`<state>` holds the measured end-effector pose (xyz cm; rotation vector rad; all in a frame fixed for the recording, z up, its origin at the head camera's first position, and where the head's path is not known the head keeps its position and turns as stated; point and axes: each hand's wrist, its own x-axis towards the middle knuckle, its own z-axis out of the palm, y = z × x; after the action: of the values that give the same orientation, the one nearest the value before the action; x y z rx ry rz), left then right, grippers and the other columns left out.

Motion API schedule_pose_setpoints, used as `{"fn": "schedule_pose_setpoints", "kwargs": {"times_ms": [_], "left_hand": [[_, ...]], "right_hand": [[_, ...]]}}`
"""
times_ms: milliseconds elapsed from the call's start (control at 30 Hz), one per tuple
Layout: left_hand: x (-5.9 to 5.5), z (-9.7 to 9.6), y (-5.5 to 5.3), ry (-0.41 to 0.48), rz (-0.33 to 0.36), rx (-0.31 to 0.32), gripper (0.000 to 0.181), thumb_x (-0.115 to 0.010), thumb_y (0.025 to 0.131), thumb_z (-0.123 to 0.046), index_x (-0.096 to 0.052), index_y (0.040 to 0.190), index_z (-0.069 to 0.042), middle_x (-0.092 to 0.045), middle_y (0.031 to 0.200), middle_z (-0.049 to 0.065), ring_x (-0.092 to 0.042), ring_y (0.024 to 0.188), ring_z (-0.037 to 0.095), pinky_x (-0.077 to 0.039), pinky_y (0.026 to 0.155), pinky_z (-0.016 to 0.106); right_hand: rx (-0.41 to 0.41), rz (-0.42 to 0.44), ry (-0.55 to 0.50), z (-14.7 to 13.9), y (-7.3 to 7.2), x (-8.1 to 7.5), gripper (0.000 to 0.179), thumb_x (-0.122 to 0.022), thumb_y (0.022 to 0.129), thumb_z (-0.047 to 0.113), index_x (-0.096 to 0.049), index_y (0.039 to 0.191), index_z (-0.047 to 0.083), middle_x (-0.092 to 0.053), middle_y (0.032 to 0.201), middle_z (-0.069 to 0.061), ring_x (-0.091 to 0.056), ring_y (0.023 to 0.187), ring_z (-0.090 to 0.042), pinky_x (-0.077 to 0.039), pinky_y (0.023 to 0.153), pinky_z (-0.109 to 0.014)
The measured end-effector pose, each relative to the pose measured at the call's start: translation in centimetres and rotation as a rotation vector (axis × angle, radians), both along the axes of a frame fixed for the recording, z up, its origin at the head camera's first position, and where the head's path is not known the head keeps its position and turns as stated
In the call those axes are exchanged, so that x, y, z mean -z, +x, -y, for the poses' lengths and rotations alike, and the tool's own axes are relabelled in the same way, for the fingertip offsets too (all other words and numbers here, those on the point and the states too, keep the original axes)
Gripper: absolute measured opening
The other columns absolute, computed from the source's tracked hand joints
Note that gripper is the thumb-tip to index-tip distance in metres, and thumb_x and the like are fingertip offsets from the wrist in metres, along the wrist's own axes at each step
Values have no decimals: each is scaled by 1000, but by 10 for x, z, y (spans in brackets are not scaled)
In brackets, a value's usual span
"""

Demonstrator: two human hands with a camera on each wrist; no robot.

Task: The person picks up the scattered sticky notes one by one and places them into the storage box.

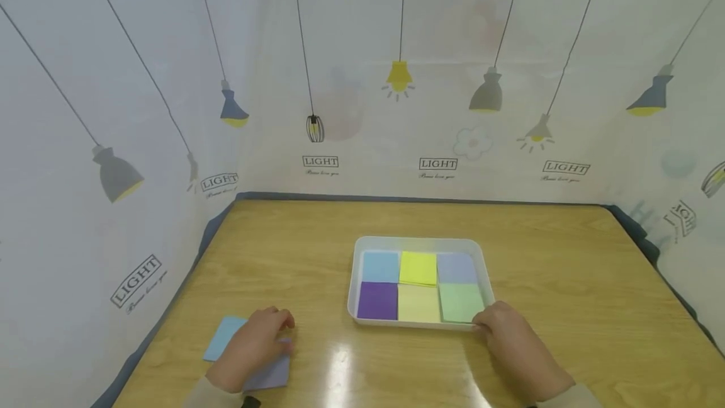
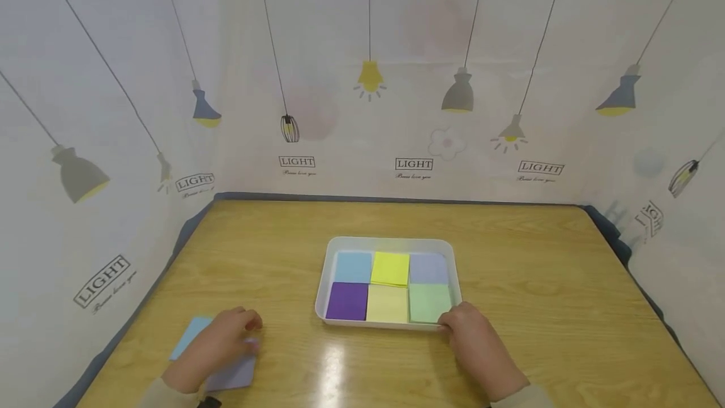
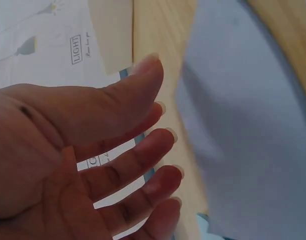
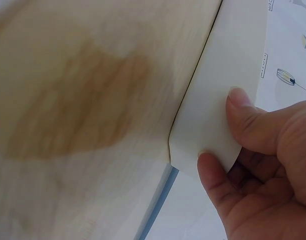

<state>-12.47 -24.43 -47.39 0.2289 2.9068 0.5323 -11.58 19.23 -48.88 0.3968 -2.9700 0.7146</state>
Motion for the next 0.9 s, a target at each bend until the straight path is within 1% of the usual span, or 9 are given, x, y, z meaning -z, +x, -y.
{"fn": "schedule_pose_setpoints", "kwargs": {"times_ms": [133,233,333,500,633,800,900], "left_hand": [[3,6,3,-1,28,-32,34,-88,74,-19,-68,101,-15,-64,100,1,-59,101,27,-54,88,50],[5,9,4,-9,26,-47,36,-88,72,-19,-68,101,-14,-64,102,2,-59,103,30,-54,87,52],[7,11,4,-3,32,-58,34,-89,72,-19,-67,98,-14,-62,100,2,-58,99,27,-54,85,49],[11,13,2,38,59,-70,29,-87,73,-17,-64,90,-14,-59,94,1,-53,91,22,-52,78,43],[13,15,2,39,57,-69,29,-87,73,-17,-64,90,-14,-58,92,1,-53,91,22,-52,77,42],[13,14,4,24,38,-67,30,-87,72,-18,-63,91,-14,-60,92,0,-55,91,21,-53,78,42],[10,12,4,13,35,-63,31,-87,73,-18,-62,92,-14,-62,92,0,-59,90,20,-54,77,42]], "right_hand": [[6,-6,-2,0,0,1,12,-70,91,6,-76,85,15,-66,85,3,-58,85,-9,-57,77,-34],[9,-17,-6,0,0,0,11,-71,91,6,-76,86,14,-66,85,2,-58,85,-10,-57,78,-35],[14,-18,-9,1,0,-1,10,-71,91,6,-76,86,13,-67,86,1,-59,86,-11,-57,79,-36],[4,-28,-8,2,1,-1,9,-73,89,6,-76,85,13,-67,86,1,-60,86,-11,-58,78,-36],[-1,-35,-4,2,1,-1,8,-73,89,7,-76,85,13,-67,85,2,-59,85,-10,-57,77,-35],[-4,-29,-6,2,1,-2,8,-73,89,6,-76,85,13,-67,84,1,-59,85,-11,-57,77,-35],[1,-15,-8,2,1,-2,9,-72,90,6,-76,86,13,-67,85,1,-60,86,-11,-58,78,-36]]}}
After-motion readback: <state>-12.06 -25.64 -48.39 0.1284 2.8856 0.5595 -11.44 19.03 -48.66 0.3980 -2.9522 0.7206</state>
